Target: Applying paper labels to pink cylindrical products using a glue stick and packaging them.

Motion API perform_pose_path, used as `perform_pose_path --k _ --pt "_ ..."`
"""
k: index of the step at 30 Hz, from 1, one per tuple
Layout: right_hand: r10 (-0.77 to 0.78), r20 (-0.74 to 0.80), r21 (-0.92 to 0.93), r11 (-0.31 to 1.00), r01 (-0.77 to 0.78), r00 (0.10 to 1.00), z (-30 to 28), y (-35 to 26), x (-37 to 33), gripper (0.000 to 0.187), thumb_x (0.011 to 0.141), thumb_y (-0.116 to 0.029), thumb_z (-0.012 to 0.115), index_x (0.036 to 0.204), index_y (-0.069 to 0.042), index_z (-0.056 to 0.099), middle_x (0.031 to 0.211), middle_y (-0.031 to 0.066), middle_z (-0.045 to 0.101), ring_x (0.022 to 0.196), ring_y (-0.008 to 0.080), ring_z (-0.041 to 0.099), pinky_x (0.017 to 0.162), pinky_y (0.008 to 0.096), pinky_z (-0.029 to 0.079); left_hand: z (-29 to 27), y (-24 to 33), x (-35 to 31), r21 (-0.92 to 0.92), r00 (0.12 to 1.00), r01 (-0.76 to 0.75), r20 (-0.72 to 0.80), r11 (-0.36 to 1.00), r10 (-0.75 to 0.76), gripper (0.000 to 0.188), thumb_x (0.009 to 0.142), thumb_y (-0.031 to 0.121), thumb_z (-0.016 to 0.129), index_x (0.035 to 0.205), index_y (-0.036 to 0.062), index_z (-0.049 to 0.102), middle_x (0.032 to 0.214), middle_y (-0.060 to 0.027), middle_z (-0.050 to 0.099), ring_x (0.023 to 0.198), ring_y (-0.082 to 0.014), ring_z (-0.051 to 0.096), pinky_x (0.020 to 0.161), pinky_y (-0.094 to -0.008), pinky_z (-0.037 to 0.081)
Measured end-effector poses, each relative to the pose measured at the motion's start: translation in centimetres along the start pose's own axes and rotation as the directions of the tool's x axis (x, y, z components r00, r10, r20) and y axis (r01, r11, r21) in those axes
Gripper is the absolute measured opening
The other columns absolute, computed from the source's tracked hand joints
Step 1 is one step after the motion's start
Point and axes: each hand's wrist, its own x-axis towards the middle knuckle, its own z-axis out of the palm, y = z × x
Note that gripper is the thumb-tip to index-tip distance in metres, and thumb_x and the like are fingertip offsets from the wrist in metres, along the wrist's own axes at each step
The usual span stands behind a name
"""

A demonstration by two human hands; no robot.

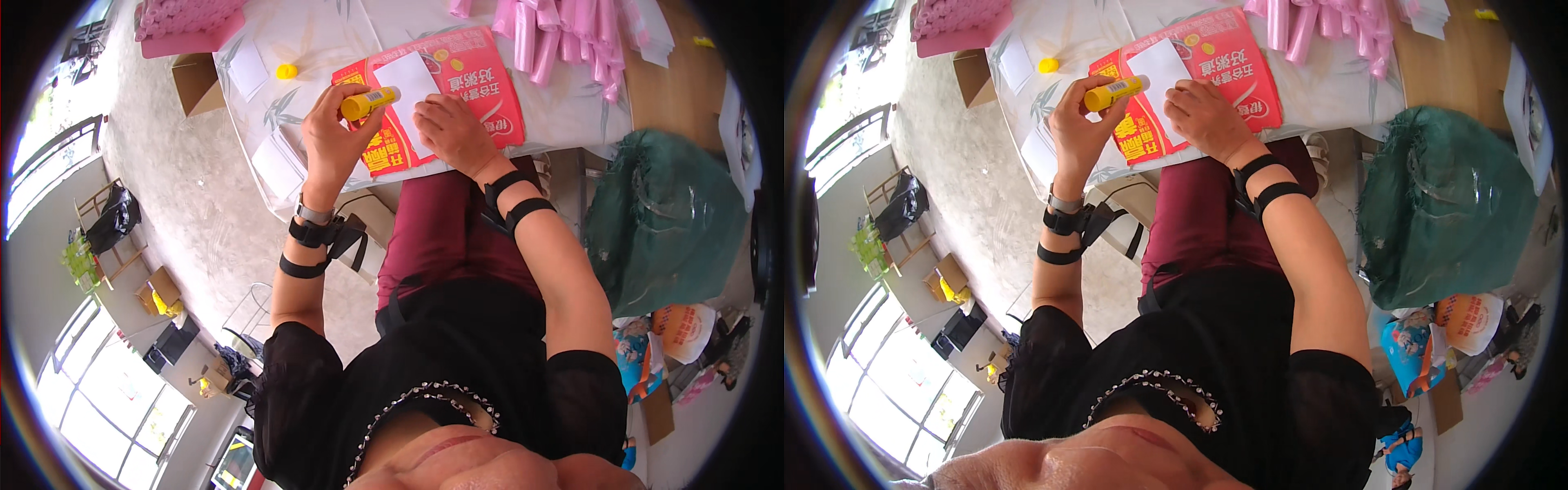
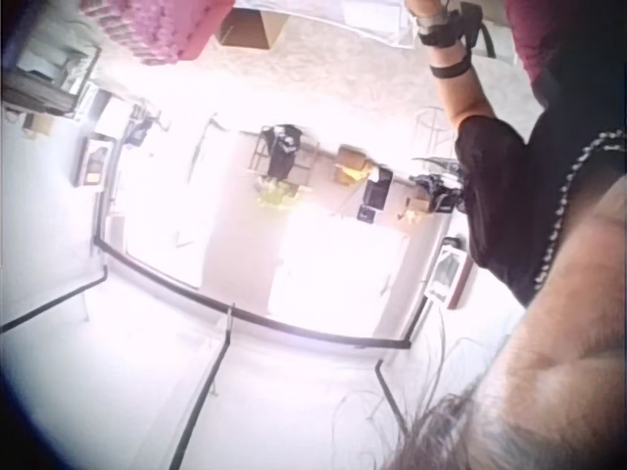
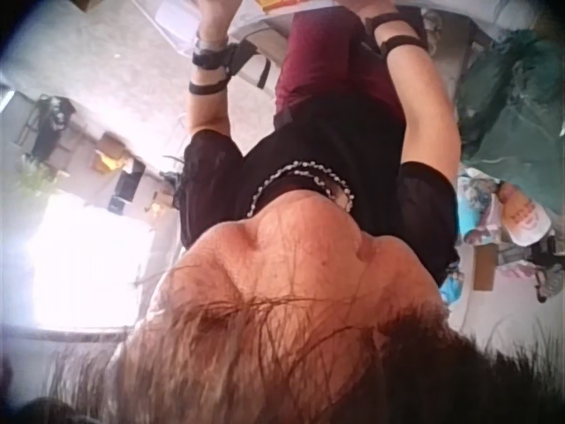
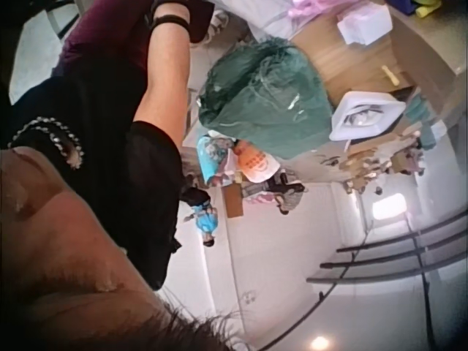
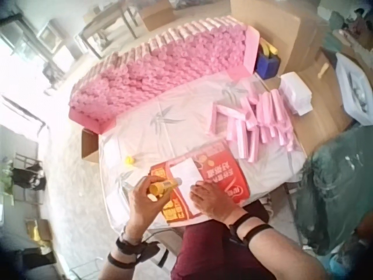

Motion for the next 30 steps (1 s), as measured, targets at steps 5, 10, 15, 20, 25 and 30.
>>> perform_pose_path --k 5,10,15,20,25,30 --pt "0.008 0.001 -0.038 0.999 -0.008 1.000 0.1 0.0 -0.1 0.024 0.083 -0.012 0.072 0.106 -0.009 0.065 0.115 0.0027 0.063 0.121 0.0230 0.058 0.107 0.0409 0.048 1.8 0.6 1.1 0.052 0.999 -0.043 0.020 0.998 0.042 0.030 0.082 0.007 0.086 0.108 0.0000 0.073 0.095 -0.0074 0.072 0.073 -0.0115 0.067 0.066 -0.0246 0.056" --pt "0.014 -0.017 -0.054 0.998 -0.015 1.000 0.0 0.0 -0.2 0.022 0.083 -0.016 0.071 0.103 -0.009 0.066 0.112 0.0026 0.063 0.121 0.0227 0.059 0.109 0.0404 0.047 3.2 0.7 1.9 0.085 0.998 -0.054 0.038 0.995 0.051 0.030 0.083 0.008 0.086 0.109 0.0010 0.074 0.100 -0.0075 0.073 0.078 -0.0129 0.071 0.068 -0.0246 0.057" --pt "0.020 -0.018 -0.045 0.999 -0.021 1.000 0.3 0.1 -0.4 0.020 0.084 -0.014 0.068 0.104 -0.010 0.068 0.113 0.0021 0.063 0.121 0.0230 0.059 0.110 0.0408 0.047 3.2 -0.2 2.4 0.110 0.982 -0.156 0.129 0.982 0.142 0.032 0.083 0.011 0.087 0.112 0.0028 0.074 0.105 -0.0106 0.074 0.088 -0.0195 0.074 0.075 -0.0292 0.058" --pt "0.000 -0.005 -0.090 0.996 0.000 1.000 0.3 0.3 -0.7 0.027 0.082 -0.015 0.071 0.108 -0.008 0.067 0.117 0.0030 0.063 0.123 0.0239 0.058 0.109 0.0409 0.047 3.6 0.0 2.1 0.117 0.983 -0.118 0.156 0.986 0.099 0.032 0.084 0.010 0.086 0.113 0.0041 0.074 0.103 -0.0112 0.077 0.088 -0.0206 0.076 0.079 -0.0303 0.058" --pt "-0.011 -0.004 -0.091 0.996 0.011 1.000 0.3 0.3 -0.7 0.033 0.081 -0.017 0.074 0.110 -0.007 0.066 0.120 0.0044 0.063 0.123 0.0250 0.059 0.107 0.0412 0.048 4.2 0.1 1.9 0.118 0.990 -0.085 0.126 0.989 0.070 0.030 0.084 0.010 0.086 0.111 0.0043 0.075 0.098 -0.0104 0.078 0.086 -0.0207 0.077 0.078 -0.0302 0.058" --pt "0.010 -0.017 -0.088 0.996 -0.012 1.000 0.4 0.1 -0.6 0.021 0.086 -0.014 0.066 0.105 -0.010 0.070 0.113 0.0016 0.064 0.119 0.0228 0.058 0.109 0.0402 0.046 5.4 -0.4 1.6 0.165 0.988 -0.150 0.053 0.975 0.143 0.027 0.083 0.010 0.087 0.106 0.0024 0.074 0.100 -0.0094 0.079 0.087 -0.0195 0.077 0.076 -0.0297 0.058"
